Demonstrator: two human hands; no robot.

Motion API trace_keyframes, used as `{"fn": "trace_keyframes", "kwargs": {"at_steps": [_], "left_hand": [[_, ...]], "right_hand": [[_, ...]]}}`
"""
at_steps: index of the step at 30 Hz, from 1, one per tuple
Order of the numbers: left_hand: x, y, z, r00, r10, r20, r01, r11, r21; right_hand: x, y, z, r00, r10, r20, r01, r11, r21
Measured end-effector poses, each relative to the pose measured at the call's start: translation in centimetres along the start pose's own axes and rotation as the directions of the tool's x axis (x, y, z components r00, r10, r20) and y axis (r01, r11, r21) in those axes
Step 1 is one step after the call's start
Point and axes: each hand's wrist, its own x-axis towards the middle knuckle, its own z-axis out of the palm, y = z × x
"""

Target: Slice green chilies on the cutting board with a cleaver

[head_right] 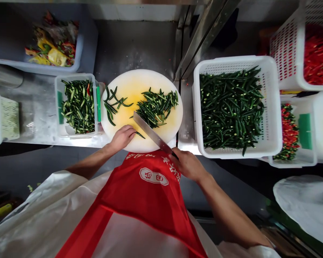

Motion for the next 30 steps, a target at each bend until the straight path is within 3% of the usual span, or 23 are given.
{"fn": "trace_keyframes", "kwargs": {"at_steps": [4,13,16,21,25,27,30], "left_hand": [[0.3,0.0,1.5,0.994,0.065,-0.093,-0.071,0.995,-0.063],[0.0,-0.8,2.6,0.984,0.114,-0.14,-0.127,0.988,-0.083],[0.2,-0.8,2.6,0.986,0.099,-0.131,-0.113,0.988,-0.101],[0.3,-0.6,2.7,0.988,0.105,-0.118,-0.115,0.989,-0.088],[0.2,-1.3,0.7,0.991,0.098,-0.089,-0.105,0.992,-0.073],[0.3,-2.7,-1.4,0.991,-0.006,-0.137,0.003,1.0,-0.019],[1.4,-5.8,-5.1,0.956,-0.165,-0.242,0.198,0.973,0.121]], "right_hand": [[-0.5,-0.8,-1.2,0.998,-0.029,0.049,0.033,0.997,-0.069],[0.1,-0.3,-3.1,0.99,-0.003,0.141,0.014,0.997,-0.077],[0.9,-0.6,-2.4,0.989,-0.003,0.147,0.016,0.996,-0.091],[4.1,-1.1,1.0,0.997,-0.011,0.076,0.023,0.987,-0.161],[5.5,-1.1,2.1,0.998,-0.047,-0.035,0.043,0.993,-0.105],[4.7,-0.9,1.7,0.995,-0.083,-0.056,0.077,0.992,-0.097],[2.8,-0.1,0.6,0.989,-0.149,0.012,0.149,0.981,-0.12]]}}
